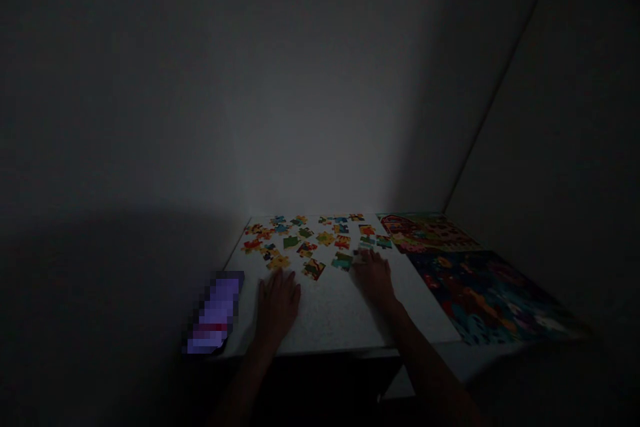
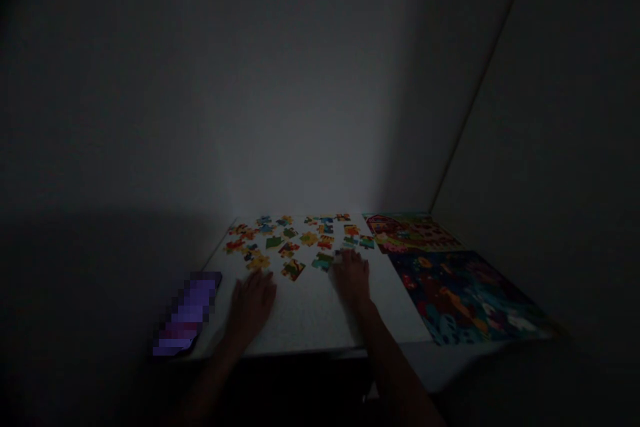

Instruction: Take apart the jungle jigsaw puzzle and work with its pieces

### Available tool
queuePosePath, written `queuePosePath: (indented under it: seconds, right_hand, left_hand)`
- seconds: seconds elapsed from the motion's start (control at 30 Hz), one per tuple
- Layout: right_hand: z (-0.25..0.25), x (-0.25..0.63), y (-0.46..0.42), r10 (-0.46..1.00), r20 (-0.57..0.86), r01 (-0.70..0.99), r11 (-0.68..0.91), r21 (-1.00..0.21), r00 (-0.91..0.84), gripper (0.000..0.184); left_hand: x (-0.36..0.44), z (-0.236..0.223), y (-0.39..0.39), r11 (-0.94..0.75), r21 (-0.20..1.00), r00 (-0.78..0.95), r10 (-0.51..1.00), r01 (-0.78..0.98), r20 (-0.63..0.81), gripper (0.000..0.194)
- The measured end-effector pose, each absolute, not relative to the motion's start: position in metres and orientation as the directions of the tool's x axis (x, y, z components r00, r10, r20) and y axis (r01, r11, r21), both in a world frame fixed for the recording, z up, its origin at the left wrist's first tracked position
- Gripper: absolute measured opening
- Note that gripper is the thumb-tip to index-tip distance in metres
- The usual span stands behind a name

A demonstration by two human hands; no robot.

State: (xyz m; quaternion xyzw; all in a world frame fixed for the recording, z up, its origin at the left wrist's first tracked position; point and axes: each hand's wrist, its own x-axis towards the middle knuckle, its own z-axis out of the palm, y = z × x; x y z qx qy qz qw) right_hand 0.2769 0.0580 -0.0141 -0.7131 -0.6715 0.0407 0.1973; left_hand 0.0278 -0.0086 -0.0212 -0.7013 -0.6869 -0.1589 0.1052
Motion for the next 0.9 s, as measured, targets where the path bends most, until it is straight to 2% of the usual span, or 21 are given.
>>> queuePosePath:
  seconds: [0.1,0.17,0.23,0.37,0.53,0.7,0.9]
  right_hand:
    - [-0.028,0.277,0.017,0.978,0.209,0.973,0.031,-0.227,0.017,0.051]
    - [-0.031,0.275,0.003,0.98,0.198,0.979,0.039,-0.201,0.002,0.055]
    - [-0.027,0.274,0.003,0.985,0.172,0.978,0.045,-0.201,-0.01,0.059]
    - [-0.008,0.274,0.031,0.992,0.103,0.968,0.09,-0.235,-0.068,0.067]
    - [-0.005,0.27,0.078,0.992,0.113,0.968,-0.031,-0.249,0.061,0.078]
    - [-0.027,0.269,0.108,0.991,0.119,0.979,-0.036,-0.202,0.061,0.076]
    - [-0.038,0.277,0.109,0.96,0.272,0.975,0.116,-0.189,-0.062,0.06]
  left_hand:
    - [0.026,-0.023,-0.013,0.02,0.049,-0.035,0.941,0.999,0.335,0.047]
    - [0.029,-0.021,-0.007,0.004,0.024,-0.012,0.949,1.0,0.314,0.05]
    - [0.032,-0.017,0.005,-0.025,0.024,0.018,0.961,0.999,0.277,0.054]
    - [0.038,-0.006,0.032,-0.015,0.097,-0.004,0.982,0.995,0.188,0.062]
    - [0.04,-0.007,0.043,-0.08,0.174,0.035,0.968,0.981,0.25,0.054]
    - [0.038,-0.017,0.045,-0.147,0.214,0.089,0.962,0.966,0.26,0.051]
    - [0.043,-0.017,0.048,-0.15,0.234,0.094,0.967,0.961,0.236,0.049]
